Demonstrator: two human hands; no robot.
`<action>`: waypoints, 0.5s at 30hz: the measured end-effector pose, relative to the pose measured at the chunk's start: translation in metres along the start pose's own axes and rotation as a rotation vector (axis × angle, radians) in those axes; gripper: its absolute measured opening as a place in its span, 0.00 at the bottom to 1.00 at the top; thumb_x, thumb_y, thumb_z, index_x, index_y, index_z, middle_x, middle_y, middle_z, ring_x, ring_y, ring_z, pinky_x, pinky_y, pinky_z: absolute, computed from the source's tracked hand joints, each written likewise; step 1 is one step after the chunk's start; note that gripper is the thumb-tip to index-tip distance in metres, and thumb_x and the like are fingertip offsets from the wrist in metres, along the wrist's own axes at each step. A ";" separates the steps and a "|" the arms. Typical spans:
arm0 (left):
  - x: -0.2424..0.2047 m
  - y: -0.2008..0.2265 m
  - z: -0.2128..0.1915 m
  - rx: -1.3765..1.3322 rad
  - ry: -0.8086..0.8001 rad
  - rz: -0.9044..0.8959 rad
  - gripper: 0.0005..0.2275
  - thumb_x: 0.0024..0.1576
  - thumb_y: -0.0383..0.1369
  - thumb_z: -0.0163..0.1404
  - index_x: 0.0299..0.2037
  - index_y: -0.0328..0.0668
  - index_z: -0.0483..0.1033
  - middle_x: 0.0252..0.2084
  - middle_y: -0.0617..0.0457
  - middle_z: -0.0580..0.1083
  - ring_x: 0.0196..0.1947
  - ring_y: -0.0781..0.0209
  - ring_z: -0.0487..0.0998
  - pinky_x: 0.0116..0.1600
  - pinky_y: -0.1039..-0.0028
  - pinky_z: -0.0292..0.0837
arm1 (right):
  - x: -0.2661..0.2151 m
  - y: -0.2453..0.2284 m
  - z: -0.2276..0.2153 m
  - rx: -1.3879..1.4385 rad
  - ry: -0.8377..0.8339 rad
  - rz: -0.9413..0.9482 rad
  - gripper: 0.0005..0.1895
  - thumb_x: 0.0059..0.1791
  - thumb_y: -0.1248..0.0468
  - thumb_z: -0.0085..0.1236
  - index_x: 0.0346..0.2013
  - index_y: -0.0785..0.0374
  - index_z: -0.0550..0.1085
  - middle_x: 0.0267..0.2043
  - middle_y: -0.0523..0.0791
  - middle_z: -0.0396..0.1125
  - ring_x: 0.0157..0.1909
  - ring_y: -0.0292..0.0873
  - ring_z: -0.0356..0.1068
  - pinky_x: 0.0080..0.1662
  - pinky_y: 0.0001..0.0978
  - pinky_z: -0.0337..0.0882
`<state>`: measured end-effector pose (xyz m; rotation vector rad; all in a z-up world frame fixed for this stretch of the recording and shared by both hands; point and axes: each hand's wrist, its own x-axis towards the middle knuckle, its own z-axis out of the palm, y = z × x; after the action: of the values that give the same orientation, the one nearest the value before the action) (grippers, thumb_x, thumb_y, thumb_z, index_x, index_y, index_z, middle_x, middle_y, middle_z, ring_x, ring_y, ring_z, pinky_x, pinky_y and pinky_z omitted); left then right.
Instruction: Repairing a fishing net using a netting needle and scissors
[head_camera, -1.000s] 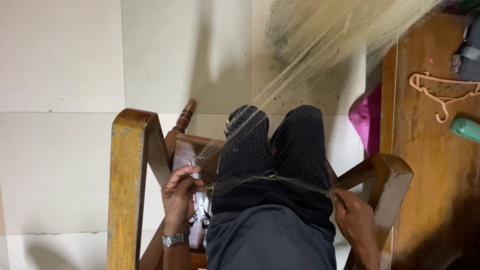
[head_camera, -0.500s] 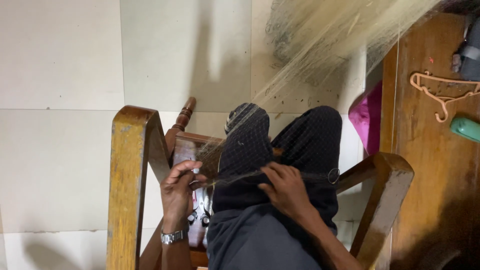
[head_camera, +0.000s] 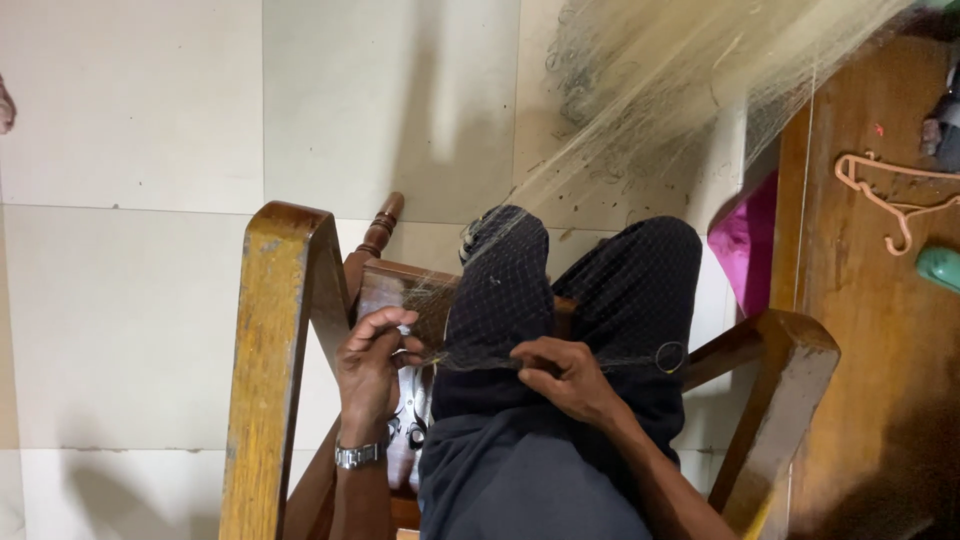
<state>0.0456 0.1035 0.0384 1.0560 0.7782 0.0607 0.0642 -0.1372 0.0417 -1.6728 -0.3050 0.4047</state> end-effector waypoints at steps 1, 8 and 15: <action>0.000 -0.001 0.000 -0.010 0.001 0.002 0.11 0.48 0.15 0.39 0.36 0.28 0.73 0.32 0.38 0.74 0.19 0.57 0.76 0.20 0.74 0.76 | 0.001 -0.001 0.003 -0.066 -0.027 -0.031 0.06 0.41 0.67 0.59 0.33 0.61 0.78 0.26 0.45 0.71 0.30 0.43 0.72 0.32 0.35 0.71; 0.005 -0.004 -0.008 -0.036 -0.012 0.039 0.10 0.50 0.17 0.40 0.39 0.30 0.71 0.35 0.40 0.74 0.22 0.59 0.76 0.25 0.74 0.78 | -0.028 0.000 0.004 -0.773 0.227 -0.462 0.07 0.48 0.61 0.49 0.29 0.52 0.75 0.40 0.45 0.66 0.42 0.49 0.66 0.45 0.42 0.66; -0.003 -0.008 0.014 -0.023 -0.039 -0.018 0.07 0.50 0.18 0.42 0.33 0.32 0.72 0.36 0.45 0.74 0.22 0.64 0.73 0.24 0.78 0.72 | -0.075 0.002 -0.001 -0.959 0.244 -0.317 0.12 0.46 0.67 0.52 0.41 0.48 0.72 0.40 0.46 0.61 0.36 0.47 0.59 0.39 0.41 0.58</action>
<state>0.0495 0.0876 0.0372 1.0250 0.7497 0.0336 -0.0029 -0.1700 0.0461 -2.5186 -0.6322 -0.2437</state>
